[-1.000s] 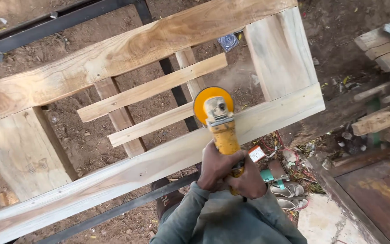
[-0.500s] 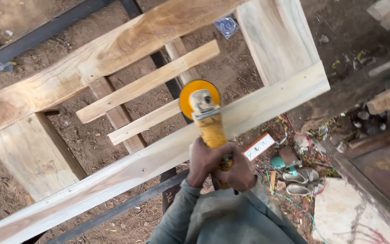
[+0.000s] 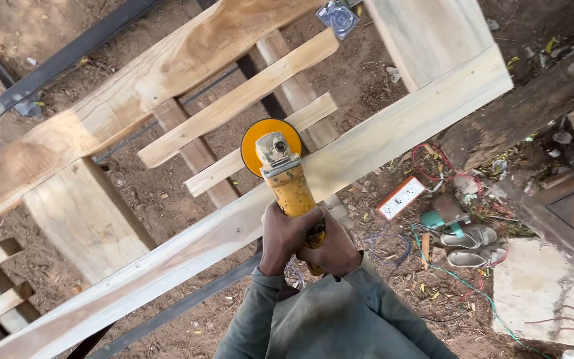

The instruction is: Sanding a wooden door or window frame using an angle grinder with a sanding disc attachment.

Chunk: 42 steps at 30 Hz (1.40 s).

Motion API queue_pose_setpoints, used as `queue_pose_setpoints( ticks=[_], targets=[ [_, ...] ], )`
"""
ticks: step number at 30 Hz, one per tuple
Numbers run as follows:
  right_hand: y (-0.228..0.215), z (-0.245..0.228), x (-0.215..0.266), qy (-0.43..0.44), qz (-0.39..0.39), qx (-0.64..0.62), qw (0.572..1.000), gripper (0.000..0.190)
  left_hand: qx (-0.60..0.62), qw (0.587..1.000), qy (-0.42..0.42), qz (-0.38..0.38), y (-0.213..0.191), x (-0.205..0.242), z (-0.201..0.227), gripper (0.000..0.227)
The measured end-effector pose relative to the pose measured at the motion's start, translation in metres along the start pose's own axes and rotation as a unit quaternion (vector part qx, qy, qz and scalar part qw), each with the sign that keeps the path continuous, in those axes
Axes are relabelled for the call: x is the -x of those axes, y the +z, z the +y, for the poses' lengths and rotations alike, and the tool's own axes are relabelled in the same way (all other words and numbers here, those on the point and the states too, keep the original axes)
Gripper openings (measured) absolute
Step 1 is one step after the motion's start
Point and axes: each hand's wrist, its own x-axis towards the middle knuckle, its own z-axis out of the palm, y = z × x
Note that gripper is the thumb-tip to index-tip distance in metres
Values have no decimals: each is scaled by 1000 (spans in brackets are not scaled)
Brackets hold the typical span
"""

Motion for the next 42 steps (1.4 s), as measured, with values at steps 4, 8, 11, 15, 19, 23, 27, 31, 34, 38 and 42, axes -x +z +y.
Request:
queue_pose_setpoints(
  ticks=[4,8,11,15,19,23,27,31,34,38,42],
  targets=[
    [43,25,2,-19,-32,-9,999,67,27,999,-1,28,-37,16,-26,37],
    [94,20,4,-23,-60,-31,997,69,52,997,5,61,-84,41,-43,36],
    [123,16,9,-14,-79,-13,997,69,87,993,0,74,-109,56,-65,34],
    [137,6,9,-36,-82,11,996,70,147,987,10,71,-119,54,-88,33],
    [120,-15,12,3,-69,48,996,72,169,984,29,57,-103,48,-88,31],
    [82,-6,7,7,-68,70,995,71,173,983,41,42,-76,35,-72,29],
    [45,-18,3,-10,-66,71,995,72,172,984,39,32,-42,19,-58,30],
    [1,-23,1,-10,-29,106,994,73,158,986,41,10,-3,-2,-37,32],
    [-33,-17,-4,-25,0,126,992,73,145,989,39,0,22,-16,-19,34],
    [-73,-8,-5,-5,31,140,990,73,126,991,47,-17,56,-31,-2,36],
    [-105,-5,-8,-2,57,159,986,71,102,993,57,-32,83,-44,12,38]
  ],
)
